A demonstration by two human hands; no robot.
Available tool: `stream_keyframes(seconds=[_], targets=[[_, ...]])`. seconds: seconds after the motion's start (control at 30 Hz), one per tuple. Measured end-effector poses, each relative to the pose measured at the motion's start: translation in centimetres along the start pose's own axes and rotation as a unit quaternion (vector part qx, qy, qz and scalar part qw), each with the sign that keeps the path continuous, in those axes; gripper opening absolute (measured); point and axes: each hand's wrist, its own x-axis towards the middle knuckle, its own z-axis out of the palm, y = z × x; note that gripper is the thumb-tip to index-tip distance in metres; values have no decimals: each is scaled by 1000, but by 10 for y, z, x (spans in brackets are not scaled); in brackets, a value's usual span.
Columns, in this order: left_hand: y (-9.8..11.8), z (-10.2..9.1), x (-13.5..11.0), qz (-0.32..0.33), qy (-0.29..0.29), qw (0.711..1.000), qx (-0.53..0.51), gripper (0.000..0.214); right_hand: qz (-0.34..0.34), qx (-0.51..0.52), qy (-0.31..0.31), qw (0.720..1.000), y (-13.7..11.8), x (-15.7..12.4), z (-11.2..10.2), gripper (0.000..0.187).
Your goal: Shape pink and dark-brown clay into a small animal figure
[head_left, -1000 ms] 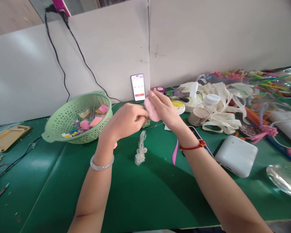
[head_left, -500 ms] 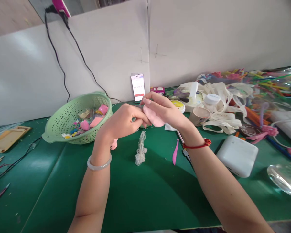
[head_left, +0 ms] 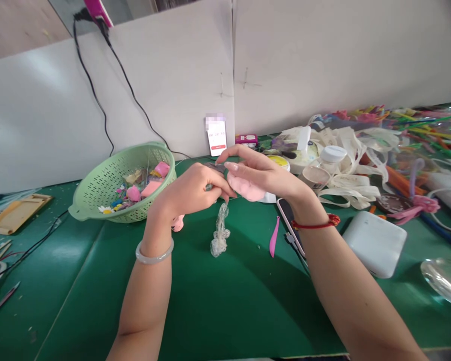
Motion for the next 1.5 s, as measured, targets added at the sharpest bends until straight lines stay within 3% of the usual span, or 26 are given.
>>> stream_keyframes(seconds=[0.2,0.4,0.5,0.63,0.7,0.8,0.97,1.13,1.23,1.33,1.43,1.5], targets=[[4,-2,0,-31,-39,999,6,41,20,-43,-26,999,-2,1,-3,29],[2,-4,-1,-25,-33,999,16,41,41,-8,-54,998,-3,1,0,41],[-4,-4,-2,-27,-25,999,16,37,47,-52,9,998,-4,-1,-1,46],[-14,0,1,-72,66,995,19,26,12,-99,105,989,0,1,-4,46],[-21,5,6,-95,103,989,-46,27,-13,-103,142,984,4,3,-5,45],[-29,14,15,-111,90,968,-207,51,-53,-110,204,971,12,8,-3,47],[-27,29,25,-94,27,950,-297,46,-75,-127,273,951,25,14,-1,52],[-24,34,28,-105,68,940,-318,47,-44,-120,270,954,32,14,-10,61],[-28,32,27,-102,99,942,-303,47,-1,-63,268,961,25,11,-16,52],[-33,28,26,-88,124,945,-291,47,20,7,224,974,18,8,-19,41],[-37,27,26,-83,140,946,-281,46,20,40,186,982,20,9,-19,43],[-40,29,26,-86,153,948,-267,46,22,25,198,980,24,11,-18,43]])
